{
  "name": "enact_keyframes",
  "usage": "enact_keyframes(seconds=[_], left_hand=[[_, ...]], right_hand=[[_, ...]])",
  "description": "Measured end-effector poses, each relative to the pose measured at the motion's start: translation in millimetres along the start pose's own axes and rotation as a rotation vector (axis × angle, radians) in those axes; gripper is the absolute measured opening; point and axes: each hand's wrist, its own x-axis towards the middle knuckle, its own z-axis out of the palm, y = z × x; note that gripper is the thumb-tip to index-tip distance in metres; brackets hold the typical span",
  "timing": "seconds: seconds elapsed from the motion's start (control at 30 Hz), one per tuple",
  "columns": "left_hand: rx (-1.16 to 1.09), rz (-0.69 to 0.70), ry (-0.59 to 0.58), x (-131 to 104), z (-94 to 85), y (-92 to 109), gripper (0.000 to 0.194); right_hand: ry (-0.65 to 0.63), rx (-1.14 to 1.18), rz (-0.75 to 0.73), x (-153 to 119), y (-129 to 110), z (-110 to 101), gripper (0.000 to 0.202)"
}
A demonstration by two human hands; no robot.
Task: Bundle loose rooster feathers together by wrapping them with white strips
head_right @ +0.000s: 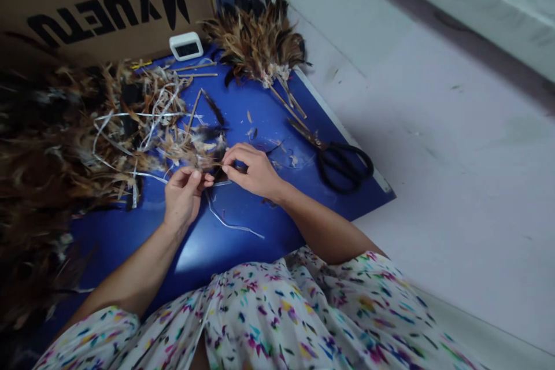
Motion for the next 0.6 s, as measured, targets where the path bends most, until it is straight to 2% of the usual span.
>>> enact_keyframes(seconds=[0.1, 0.23, 0.3, 0.4, 0.5, 0.6], left_hand=[[-0.006, -0.001, 0.036, 1.3, -0.8, -1.4, 0.04], [-0.004, -0.009, 0.05, 2.0, -0.5, -1.2, 0.039], [-0.004, -0.012, 0.038, 1.4, 0.1, -0.8, 0.039], [0.014, -0.01, 0.007, -0.2, 0.5, -0.8, 0.038], [0.059, 0.002, -0.015, -2.2, 0.3, -0.8, 0.036], [0.082, 0.058, 0.001, -3.9, 0.6, 0.2, 0.034]], right_hand=[[0.024, 0.07, 0.122, 0.4, -2.3, -0.1, 0.01], [0.092, 0.313, 0.435, 1.9, -2.1, -1.5, 0.022], [0.132, 0.44, 0.532, 2.6, 0.4, -1.6, 0.026], [0.152, 0.59, 0.561, 3.4, 4.3, -0.5, 0.027], [0.094, 0.695, 0.625, 3.9, 3.9, 0.9, 0.028], [0.035, 0.675, 0.663, 4.2, -0.1, 1.2, 0.025]])
